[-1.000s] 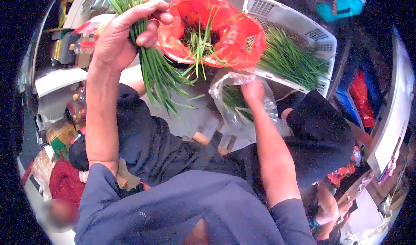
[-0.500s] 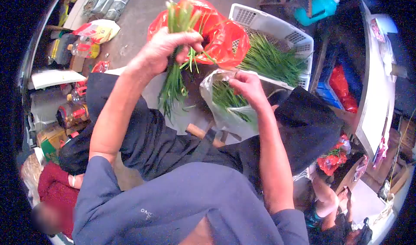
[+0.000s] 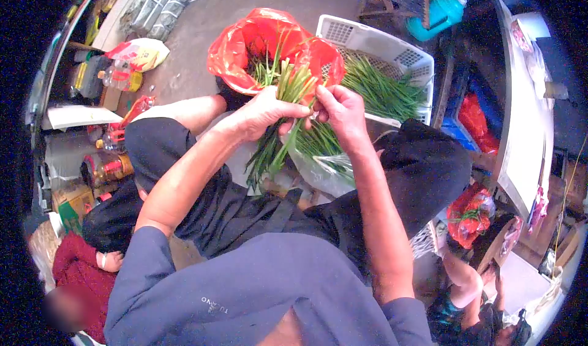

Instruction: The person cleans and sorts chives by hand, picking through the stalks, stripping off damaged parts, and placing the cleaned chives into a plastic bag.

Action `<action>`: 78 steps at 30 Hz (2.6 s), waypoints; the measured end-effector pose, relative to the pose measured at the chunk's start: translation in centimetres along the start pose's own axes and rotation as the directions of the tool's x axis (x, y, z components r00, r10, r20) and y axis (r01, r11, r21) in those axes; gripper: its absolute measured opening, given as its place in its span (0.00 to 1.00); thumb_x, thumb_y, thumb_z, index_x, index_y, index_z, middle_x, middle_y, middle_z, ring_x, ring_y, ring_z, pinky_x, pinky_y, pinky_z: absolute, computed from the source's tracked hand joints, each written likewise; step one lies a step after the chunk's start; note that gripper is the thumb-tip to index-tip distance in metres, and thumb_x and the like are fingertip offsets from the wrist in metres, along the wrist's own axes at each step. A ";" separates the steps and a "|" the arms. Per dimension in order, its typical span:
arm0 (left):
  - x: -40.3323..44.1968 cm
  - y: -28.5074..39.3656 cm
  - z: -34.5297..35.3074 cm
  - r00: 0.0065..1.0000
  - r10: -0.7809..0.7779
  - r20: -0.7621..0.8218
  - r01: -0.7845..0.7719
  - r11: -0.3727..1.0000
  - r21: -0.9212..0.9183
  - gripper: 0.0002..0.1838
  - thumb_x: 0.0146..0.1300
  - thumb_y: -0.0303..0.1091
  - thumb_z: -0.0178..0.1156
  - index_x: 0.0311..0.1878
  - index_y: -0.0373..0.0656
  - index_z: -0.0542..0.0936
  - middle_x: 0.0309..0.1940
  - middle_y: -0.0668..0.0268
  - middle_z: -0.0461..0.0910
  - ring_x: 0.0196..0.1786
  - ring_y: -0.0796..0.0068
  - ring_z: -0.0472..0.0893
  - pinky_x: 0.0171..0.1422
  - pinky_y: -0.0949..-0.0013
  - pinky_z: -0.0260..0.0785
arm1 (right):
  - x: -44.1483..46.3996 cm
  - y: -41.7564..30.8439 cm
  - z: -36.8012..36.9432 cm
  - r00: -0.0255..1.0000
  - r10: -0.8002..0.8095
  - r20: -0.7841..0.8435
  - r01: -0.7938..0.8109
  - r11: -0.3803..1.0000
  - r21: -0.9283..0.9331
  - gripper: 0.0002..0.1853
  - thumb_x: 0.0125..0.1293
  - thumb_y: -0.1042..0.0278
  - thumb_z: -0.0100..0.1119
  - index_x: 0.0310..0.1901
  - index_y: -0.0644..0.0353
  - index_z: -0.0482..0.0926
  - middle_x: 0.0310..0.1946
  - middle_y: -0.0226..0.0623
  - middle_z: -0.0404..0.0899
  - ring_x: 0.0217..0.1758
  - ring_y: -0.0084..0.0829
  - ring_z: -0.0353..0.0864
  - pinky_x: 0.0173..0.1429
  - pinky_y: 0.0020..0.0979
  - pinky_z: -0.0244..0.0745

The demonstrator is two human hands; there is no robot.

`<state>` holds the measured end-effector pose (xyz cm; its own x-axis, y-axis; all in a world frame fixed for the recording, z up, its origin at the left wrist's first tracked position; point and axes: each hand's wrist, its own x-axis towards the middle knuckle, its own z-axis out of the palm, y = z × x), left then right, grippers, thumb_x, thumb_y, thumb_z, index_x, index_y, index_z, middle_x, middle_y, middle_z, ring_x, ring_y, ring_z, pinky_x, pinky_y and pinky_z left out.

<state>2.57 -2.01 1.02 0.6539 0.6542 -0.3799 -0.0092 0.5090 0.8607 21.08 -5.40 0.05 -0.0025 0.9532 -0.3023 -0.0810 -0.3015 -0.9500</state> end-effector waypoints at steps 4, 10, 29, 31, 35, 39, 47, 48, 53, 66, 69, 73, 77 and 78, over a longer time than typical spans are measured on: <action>-0.3 0.4 0.0 0.998 -0.039 0.041 0.044 0.991 -0.128 0.12 0.57 0.30 0.64 0.43 0.38 0.78 0.28 0.60 0.81 0.17 0.81 0.72 0.19 0.80 0.60 | 0.8 1.6 0.0 0.978 -0.081 -0.193 0.066 0.994 -0.083 0.12 0.70 0.62 0.56 0.33 0.63 0.78 0.23 0.28 0.76 0.20 0.16 0.69 0.27 0.20 0.67; 0.0 0.0 -0.5 0.995 -0.085 0.052 0.093 0.981 -0.168 0.12 0.58 0.30 0.63 0.43 0.36 0.78 0.29 0.59 0.82 0.20 0.81 0.75 0.19 0.81 0.61 | 0.4 2.2 -0.3 0.974 0.008 -0.226 0.003 0.999 0.047 0.12 0.71 0.63 0.55 0.38 0.65 0.78 0.27 0.30 0.78 0.22 0.16 0.71 0.30 0.19 0.71; 0.8 -1.0 -0.4 0.997 -0.054 -0.050 0.048 0.993 -0.110 0.10 0.56 0.28 0.63 0.41 0.40 0.77 0.28 0.67 0.79 0.21 0.82 0.74 0.20 0.79 0.63 | 0.1 2.5 1.3 0.995 -0.046 -0.090 0.048 0.999 0.019 0.17 0.71 0.56 0.53 0.33 0.63 0.79 0.23 0.29 0.78 0.20 0.16 0.72 0.25 0.20 0.66; 0.8 -0.9 -0.4 0.996 -0.063 -0.068 0.053 0.989 -0.140 0.09 0.56 0.28 0.64 0.40 0.40 0.77 0.28 0.68 0.78 0.21 0.82 0.74 0.20 0.79 0.64 | 0.2 2.9 1.2 0.995 -0.052 -0.087 0.061 0.993 0.105 0.18 0.71 0.55 0.54 0.35 0.64 0.80 0.24 0.29 0.79 0.21 0.16 0.72 0.26 0.20 0.67; 0.8 -0.9 -0.7 0.987 -0.078 -0.142 0.061 0.991 -0.115 0.07 0.55 0.27 0.64 0.37 0.40 0.78 0.27 0.70 0.78 0.21 0.83 0.74 0.20 0.78 0.64 | -0.2 2.8 1.2 0.997 -0.005 -0.073 0.005 1.000 0.000 0.16 0.70 0.57 0.56 0.37 0.64 0.80 0.24 0.29 0.79 0.22 0.16 0.72 0.27 0.20 0.68; 1.0 -1.3 -0.7 0.978 -0.052 -0.201 0.042 0.998 -0.050 0.06 0.54 0.27 0.64 0.34 0.40 0.79 0.26 0.70 0.77 0.21 0.83 0.73 0.21 0.78 0.63 | -0.4 2.4 1.6 0.998 -0.045 -0.046 0.041 0.997 -0.068 0.13 0.68 0.61 0.59 0.35 0.64 0.81 0.23 0.27 0.78 0.23 0.16 0.72 0.28 0.21 0.68; 0.8 -1.0 -0.6 0.962 0.002 -0.274 0.023 0.996 0.090 0.06 0.52 0.29 0.63 0.32 0.39 0.79 0.21 0.72 0.76 0.18 0.84 0.71 0.20 0.77 0.61 | -0.1 2.7 1.6 0.999 -0.027 -0.033 0.021 0.984 -0.179 0.12 0.67 0.63 0.60 0.32 0.64 0.81 0.20 0.26 0.76 0.21 0.15 0.70 0.26 0.21 0.65; 0.7 -0.9 -0.6 0.961 0.013 -0.277 0.022 0.992 0.125 0.06 0.52 0.29 0.63 0.32 0.39 0.79 0.20 0.72 0.75 0.18 0.84 0.70 0.20 0.76 0.60 | 0.0 2.8 1.6 0.999 -0.024 -0.042 0.015 0.978 -0.207 0.12 0.66 0.63 0.60 0.31 0.64 0.81 0.20 0.26 0.76 0.21 0.15 0.70 0.26 0.22 0.65; 0.5 -0.5 -0.6 0.952 0.007 -0.305 0.038 0.989 0.144 0.05 0.52 0.29 0.62 0.31 0.39 0.78 0.19 0.72 0.74 0.17 0.84 0.69 0.20 0.76 0.58 | 0.5 2.8 1.7 0.995 0.064 -0.070 -0.072 0.990 -0.119 0.12 0.65 0.63 0.60 0.30 0.64 0.81 0.20 0.27 0.77 0.21 0.17 0.72 0.26 0.22 0.66; -0.2 -0.2 -1.6 0.948 -0.026 -0.316 0.077 0.986 0.150 0.07 0.51 0.29 0.62 0.33 0.38 0.78 0.20 0.71 0.75 0.17 0.83 0.70 0.20 0.76 0.60 | 2.6 2.1 1.4 0.974 0.155 -0.163 -0.081 0.917 0.392 0.05 0.62 0.71 0.59 0.33 0.64 0.78 0.24 0.32 0.77 0.21 0.20 0.71 0.28 0.21 0.70; -0.6 -0.8 -2.4 0.943 -0.022 -0.331 0.067 0.990 0.126 0.06 0.51 0.28 0.62 0.33 0.38 0.77 0.20 0.71 0.74 0.17 0.83 0.70 0.20 0.76 0.60 | 3.8 1.6 0.9 0.969 0.172 -0.175 -0.085 0.904 0.418 0.04 0.63 0.72 0.57 0.33 0.64 0.77 0.24 0.32 0.75 0.20 0.20 0.70 0.29 0.24 0.73; -1.6 -0.5 -3.3 0.943 -0.004 -0.331 0.050 0.990 0.132 0.06 0.51 0.28 0.62 0.32 0.39 0.76 0.20 0.71 0.73 0.17 0.82 0.70 0.20 0.76 0.60 | 5.7 0.4 0.9 0.969 0.141 -0.202 -0.054 0.922 0.383 0.04 0.65 0.72 0.56 0.34 0.63 0.76 0.22 0.32 0.75 0.19 0.21 0.70 0.31 0.28 0.77; -1.7 -1.4 -4.1 0.951 -0.044 -0.306 0.053 0.998 0.022 0.08 0.52 0.27 0.62 0.35 0.39 0.75 0.21 0.68 0.75 0.17 0.82 0.70 0.20 0.77 0.60 | 8.5 -1.5 1.7 0.982 0.035 -0.183 0.041 0.918 0.395 0.06 0.66 0.70 0.56 0.34 0.62 0.76 0.21 0.26 0.70 0.22 0.18 0.67 0.36 0.25 0.74; -1.8 -1.3 -4.2 0.959 -0.054 -0.278 0.041 0.998 -0.052 0.09 0.52 0.27 0.62 0.37 0.39 0.75 0.22 0.66 0.77 0.16 0.81 0.71 0.20 0.77 0.61 | 9.2 -2.0 2.2 0.983 0.034 -0.181 0.041 0.918 0.394 0.06 0.66 0.70 0.56 0.34 0.62 0.76 0.21 0.26 0.70 0.22 0.18 0.67 0.36 0.25 0.74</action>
<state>-1.77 -1.49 -0.84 0.4172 0.7553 -0.5055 -0.0216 0.5643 0.8253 19.07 4.08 -0.65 0.1750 0.9228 -0.3433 -0.4670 -0.2291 -0.8540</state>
